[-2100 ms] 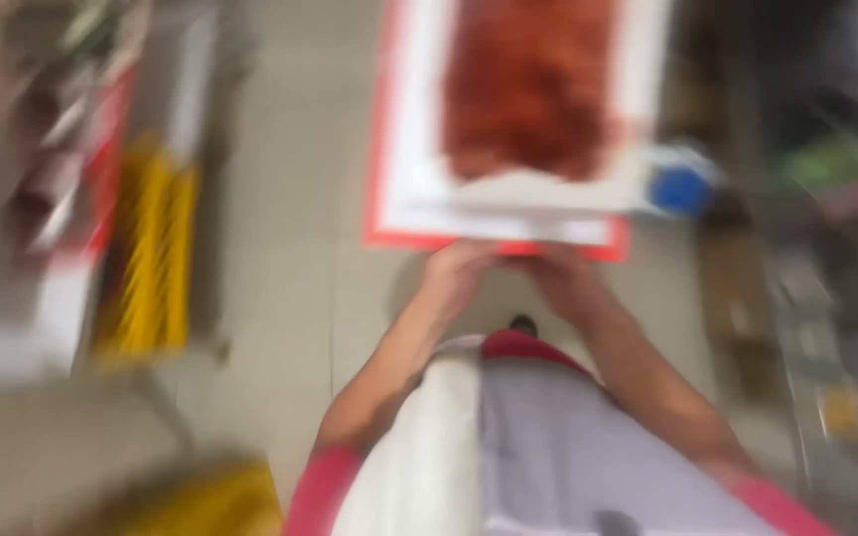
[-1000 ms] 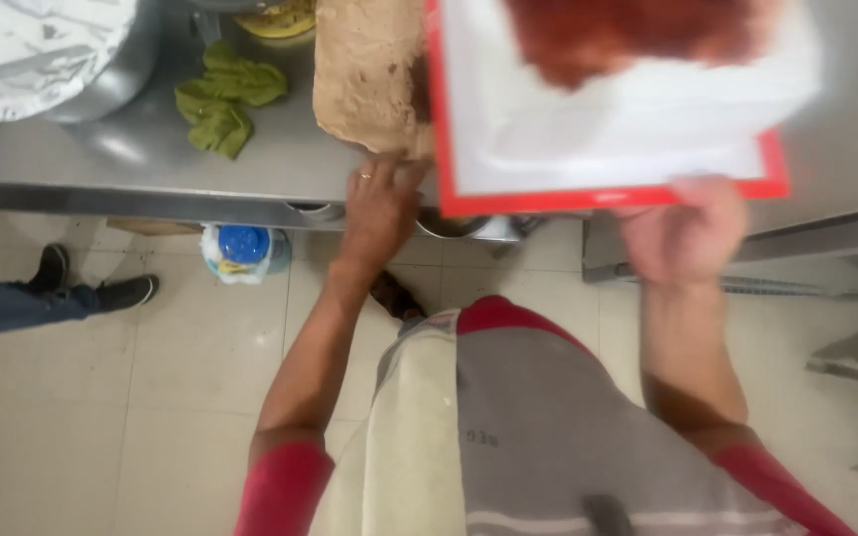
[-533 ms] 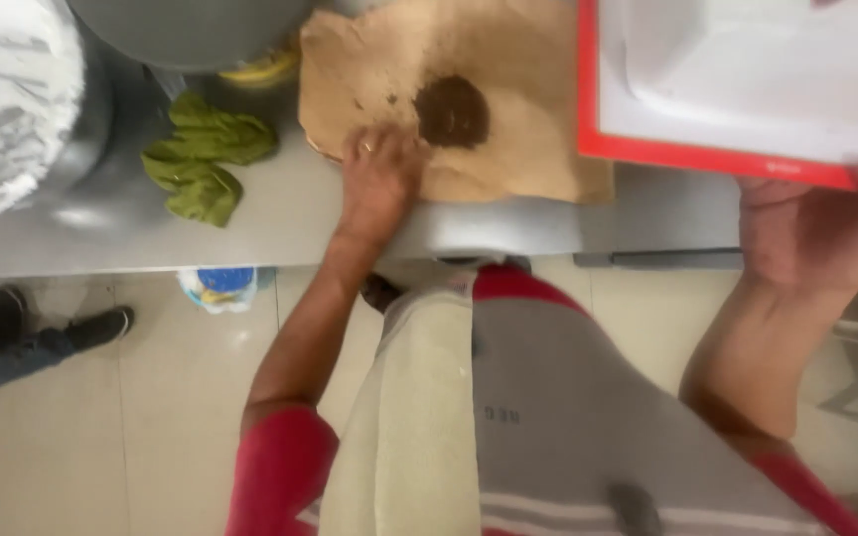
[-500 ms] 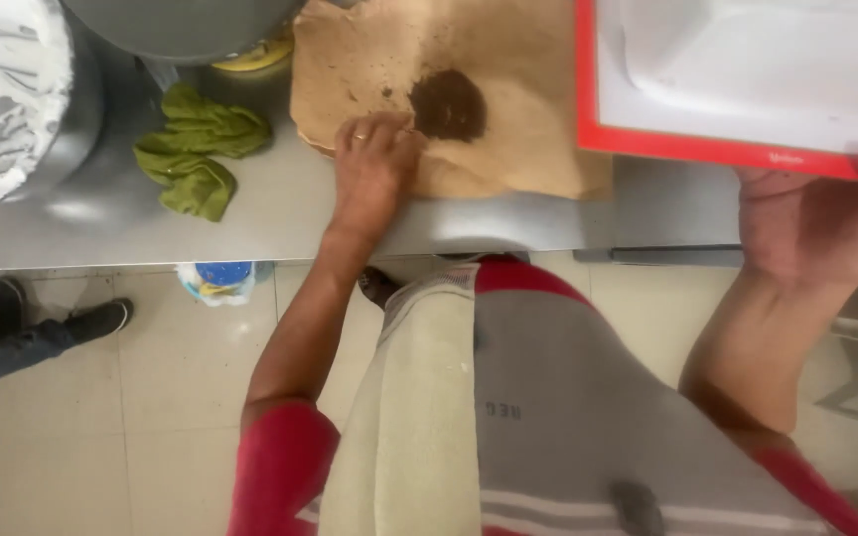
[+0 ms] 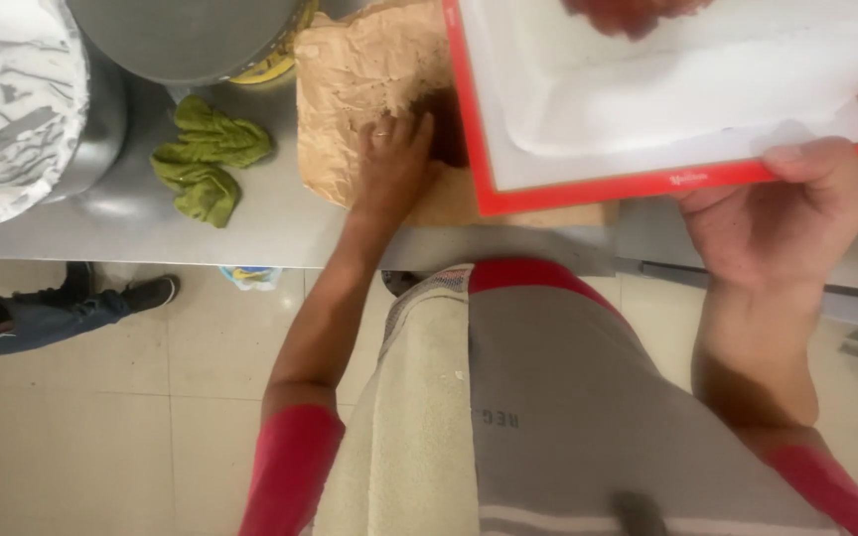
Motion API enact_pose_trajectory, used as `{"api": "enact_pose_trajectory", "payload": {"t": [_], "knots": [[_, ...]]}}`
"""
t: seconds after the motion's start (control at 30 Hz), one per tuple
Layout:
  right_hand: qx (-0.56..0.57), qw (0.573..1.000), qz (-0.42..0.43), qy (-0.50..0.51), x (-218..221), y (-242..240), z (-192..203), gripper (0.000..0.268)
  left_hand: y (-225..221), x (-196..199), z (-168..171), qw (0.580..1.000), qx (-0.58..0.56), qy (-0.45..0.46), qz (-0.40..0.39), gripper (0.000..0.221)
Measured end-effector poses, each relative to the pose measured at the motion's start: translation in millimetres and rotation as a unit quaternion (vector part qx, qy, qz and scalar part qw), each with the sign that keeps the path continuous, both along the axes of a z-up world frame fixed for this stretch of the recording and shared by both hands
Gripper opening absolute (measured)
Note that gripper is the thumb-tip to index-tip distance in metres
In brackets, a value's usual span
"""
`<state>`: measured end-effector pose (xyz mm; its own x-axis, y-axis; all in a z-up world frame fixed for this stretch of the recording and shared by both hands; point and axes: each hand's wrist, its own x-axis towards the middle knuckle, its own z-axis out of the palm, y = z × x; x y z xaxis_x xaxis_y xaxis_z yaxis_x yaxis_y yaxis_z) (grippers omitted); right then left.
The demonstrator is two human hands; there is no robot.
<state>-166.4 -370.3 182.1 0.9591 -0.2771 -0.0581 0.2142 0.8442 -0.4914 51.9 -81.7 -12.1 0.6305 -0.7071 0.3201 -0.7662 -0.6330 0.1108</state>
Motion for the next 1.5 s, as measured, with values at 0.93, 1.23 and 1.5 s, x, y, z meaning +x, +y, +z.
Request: {"api": "enact_pose_trajectory", "payload": {"t": [0.93, 1.23, 1.5], "knots": [[-0.096, 0.990, 0.042, 0.098, -18, 15, 7, 0.059, 35, -29, 187, 0.977, -0.180, 0.098, -0.049, 0.015], [-0.101, 0.982, 0.098, 0.123, -2, 37, 4, 0.053, 5, -70, 285, 0.971, -0.170, 0.056, -0.157, 0.021], [-0.103, 0.980, 0.093, 0.142, 1, 44, 14, 0.049, -20, -75, 306, 0.971, -0.111, 0.051, -0.206, 0.024]]}}
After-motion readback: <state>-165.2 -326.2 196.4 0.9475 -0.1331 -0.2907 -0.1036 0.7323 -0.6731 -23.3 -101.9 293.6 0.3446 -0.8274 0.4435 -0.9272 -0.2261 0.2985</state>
